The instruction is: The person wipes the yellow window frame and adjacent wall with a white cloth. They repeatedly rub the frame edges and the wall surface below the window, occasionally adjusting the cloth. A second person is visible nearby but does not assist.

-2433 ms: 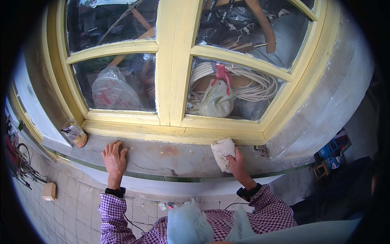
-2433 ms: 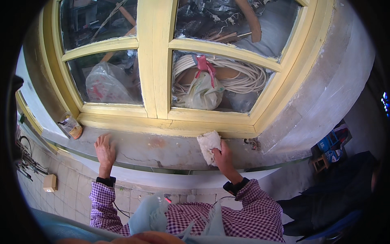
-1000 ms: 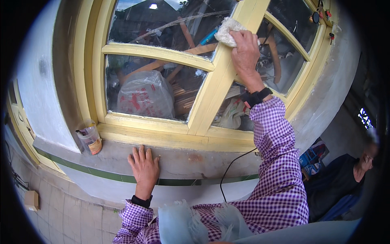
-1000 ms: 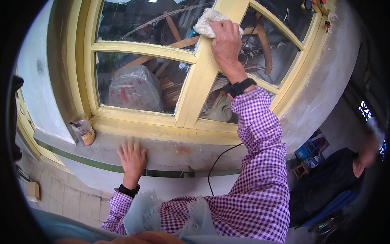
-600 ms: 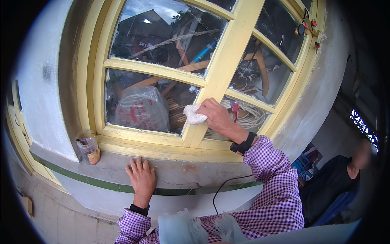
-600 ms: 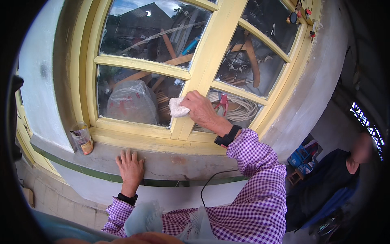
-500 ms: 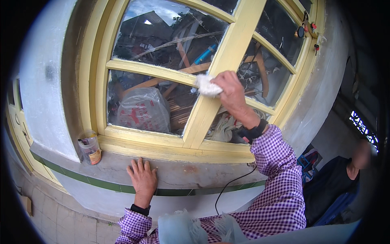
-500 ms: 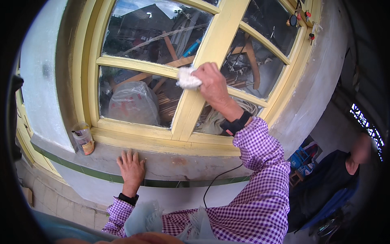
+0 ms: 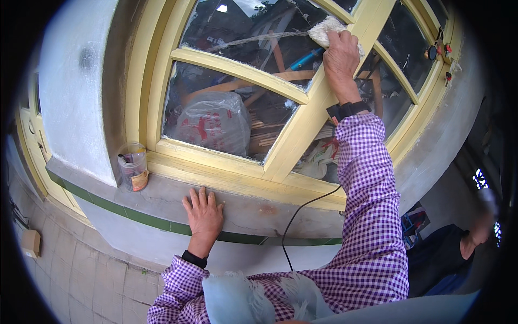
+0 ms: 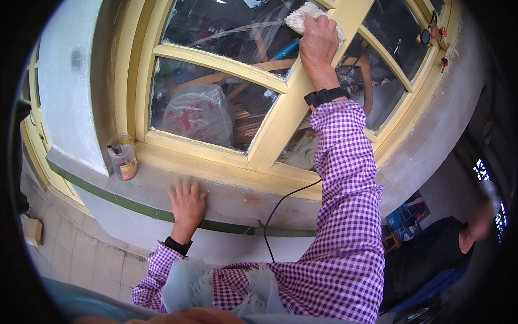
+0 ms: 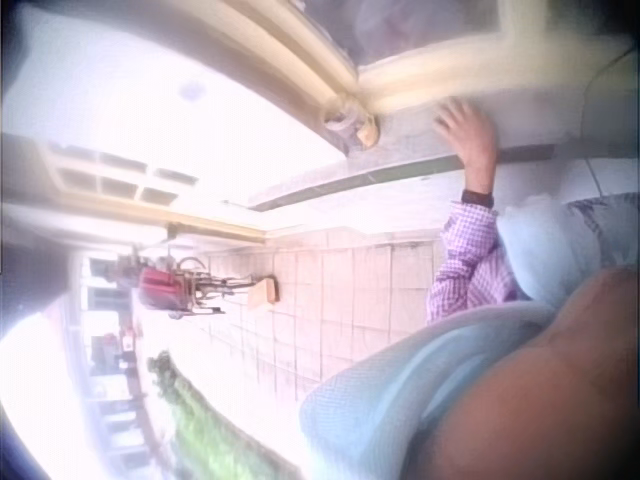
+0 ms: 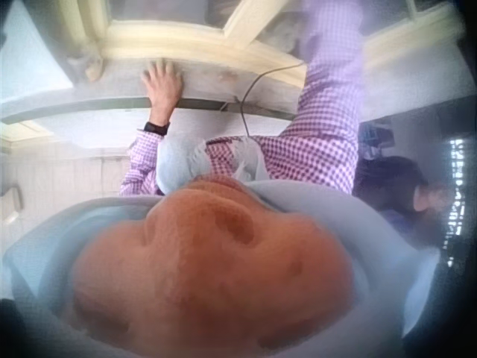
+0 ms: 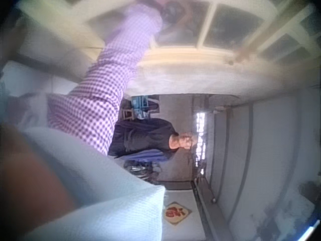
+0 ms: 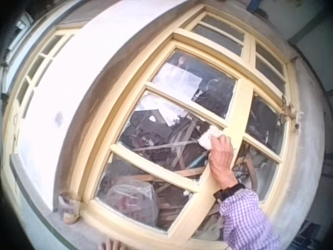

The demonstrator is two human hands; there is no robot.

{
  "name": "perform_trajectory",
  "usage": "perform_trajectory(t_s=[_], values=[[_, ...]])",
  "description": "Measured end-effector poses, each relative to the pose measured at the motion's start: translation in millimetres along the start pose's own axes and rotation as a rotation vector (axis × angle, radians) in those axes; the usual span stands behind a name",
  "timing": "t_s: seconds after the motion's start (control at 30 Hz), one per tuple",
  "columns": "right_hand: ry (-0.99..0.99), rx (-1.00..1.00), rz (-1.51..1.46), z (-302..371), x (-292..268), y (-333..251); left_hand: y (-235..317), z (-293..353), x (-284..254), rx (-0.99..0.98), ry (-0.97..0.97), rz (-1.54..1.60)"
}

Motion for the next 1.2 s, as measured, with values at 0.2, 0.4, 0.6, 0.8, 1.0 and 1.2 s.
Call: perform_trajectory(t_s=[0.2,0.4,0.6,0.8,1.0,1.2], values=[[-0.192,-0.026,-0.207,58.1,-20.1,-58.6,0.4,0.6,0.7,0.018,0.004,-0.02],[-0.386,0.173,-0.361,87.5,-10.2,-85.2,4.7,1.3,-1.5,0.019,-0.001,-0.047],[-0.21,0.17,-0.504,46.6,2.0,-145.6,8.0,1.8,-2.7,0.061,0.011,-0.035],[0.002,0.053,-0.609,-17.9,20.8,-228.2,6.3,2.1,1.5,0.074,0.022,-0.03],[0.194,-0.377,-0.537,-63.1,18.9,-276.6,4.0,2.2,-1.6,0.076,0.058,0.014],[0.23,-0.457,-0.362,-104.9,33.9,-234.8,2.6,2.0,-2.7,0.067,0.053,0.02]])
Point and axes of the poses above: each hand's wrist, its own z-axis away from the middle knuckle, its own x-axis out of the palm, y = z × x, the point moved 10 cm from there along -z, towards the middle knuckle, and after that the axes turned 5 degrees about -x, right-handed, at the moved point
